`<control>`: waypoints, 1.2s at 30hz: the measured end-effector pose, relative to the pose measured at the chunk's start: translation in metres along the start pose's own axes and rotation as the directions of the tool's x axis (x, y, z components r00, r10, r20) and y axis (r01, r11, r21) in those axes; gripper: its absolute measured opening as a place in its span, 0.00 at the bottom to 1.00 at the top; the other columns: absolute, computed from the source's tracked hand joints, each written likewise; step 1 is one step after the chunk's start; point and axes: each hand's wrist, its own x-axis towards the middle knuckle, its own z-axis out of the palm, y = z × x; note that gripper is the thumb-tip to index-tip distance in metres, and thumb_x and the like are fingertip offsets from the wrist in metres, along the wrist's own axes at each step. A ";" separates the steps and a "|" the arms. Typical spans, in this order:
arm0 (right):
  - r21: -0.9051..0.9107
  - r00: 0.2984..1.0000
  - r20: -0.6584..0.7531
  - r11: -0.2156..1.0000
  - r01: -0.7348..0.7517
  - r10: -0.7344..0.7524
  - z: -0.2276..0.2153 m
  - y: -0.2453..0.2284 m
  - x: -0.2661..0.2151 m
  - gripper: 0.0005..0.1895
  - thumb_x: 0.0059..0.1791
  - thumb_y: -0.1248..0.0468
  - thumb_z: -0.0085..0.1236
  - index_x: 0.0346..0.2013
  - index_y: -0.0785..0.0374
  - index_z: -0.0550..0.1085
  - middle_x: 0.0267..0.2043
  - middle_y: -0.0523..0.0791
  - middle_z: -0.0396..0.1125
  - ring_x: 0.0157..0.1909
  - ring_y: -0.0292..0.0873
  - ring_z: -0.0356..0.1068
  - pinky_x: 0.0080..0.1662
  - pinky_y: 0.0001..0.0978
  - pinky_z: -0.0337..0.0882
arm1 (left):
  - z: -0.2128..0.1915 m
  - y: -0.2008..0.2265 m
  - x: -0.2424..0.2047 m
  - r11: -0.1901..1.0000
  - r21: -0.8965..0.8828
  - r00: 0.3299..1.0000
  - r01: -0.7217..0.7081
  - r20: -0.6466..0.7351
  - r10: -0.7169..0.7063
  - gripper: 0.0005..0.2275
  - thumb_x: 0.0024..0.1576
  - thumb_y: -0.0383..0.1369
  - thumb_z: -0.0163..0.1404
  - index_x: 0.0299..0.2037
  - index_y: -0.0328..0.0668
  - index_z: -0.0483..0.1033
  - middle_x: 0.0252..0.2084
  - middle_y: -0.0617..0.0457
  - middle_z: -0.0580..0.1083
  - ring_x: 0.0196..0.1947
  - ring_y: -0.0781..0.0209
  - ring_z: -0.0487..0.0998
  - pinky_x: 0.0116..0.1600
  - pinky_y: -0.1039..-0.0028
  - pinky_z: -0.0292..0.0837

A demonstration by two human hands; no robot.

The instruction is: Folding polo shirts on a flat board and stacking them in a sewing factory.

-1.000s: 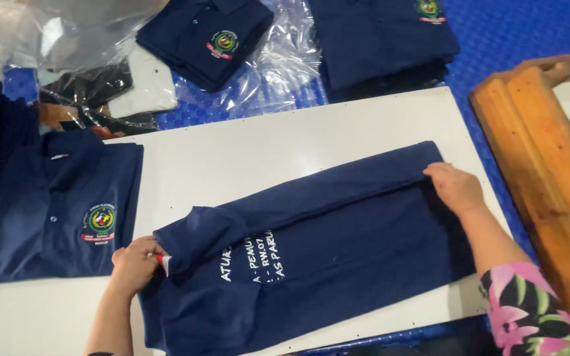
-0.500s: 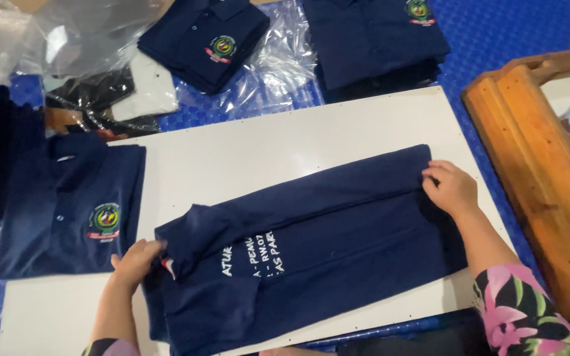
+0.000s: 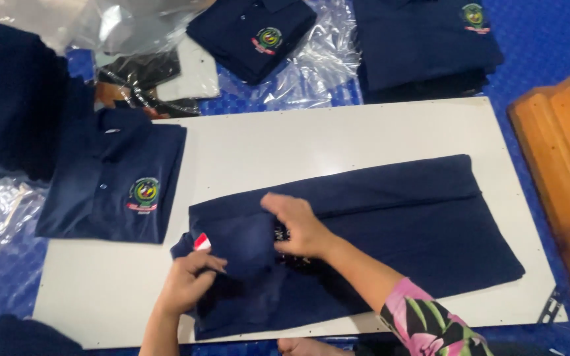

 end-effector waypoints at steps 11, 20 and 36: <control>-0.154 0.907 0.366 0.948 0.280 -0.209 0.032 -0.042 -0.039 0.21 0.49 0.49 0.53 0.55 0.46 0.73 0.63 0.44 0.67 0.65 0.48 0.66 0.65 0.50 0.58 | -0.004 0.023 0.045 0.702 0.709 0.993 0.069 -0.119 0.022 0.15 0.62 0.43 0.44 0.58 0.63 0.75 0.64 0.62 0.70 0.68 0.51 0.62 0.70 0.52 0.52; -0.159 0.863 0.489 0.960 0.231 -0.127 0.020 -0.072 -0.032 0.21 0.42 0.49 0.62 0.44 0.55 0.77 0.52 0.45 0.71 0.60 0.48 0.68 0.65 0.51 0.58 | 0.000 -0.035 0.048 0.316 0.949 0.980 0.007 0.057 -0.193 0.35 0.56 0.63 0.36 0.73 0.62 0.55 0.78 0.54 0.48 0.79 0.47 0.41 0.76 0.46 0.32; -0.101 0.893 0.417 0.968 0.229 -0.168 0.036 -0.077 -0.004 0.10 0.55 0.58 0.46 0.30 0.50 0.69 0.36 0.38 0.67 0.35 0.43 0.70 0.37 0.34 0.71 | -0.024 0.031 0.016 0.915 0.194 0.924 0.354 0.076 -0.374 0.14 0.61 0.39 0.49 0.41 0.40 0.87 0.39 0.43 0.85 0.48 0.42 0.83 0.57 0.57 0.74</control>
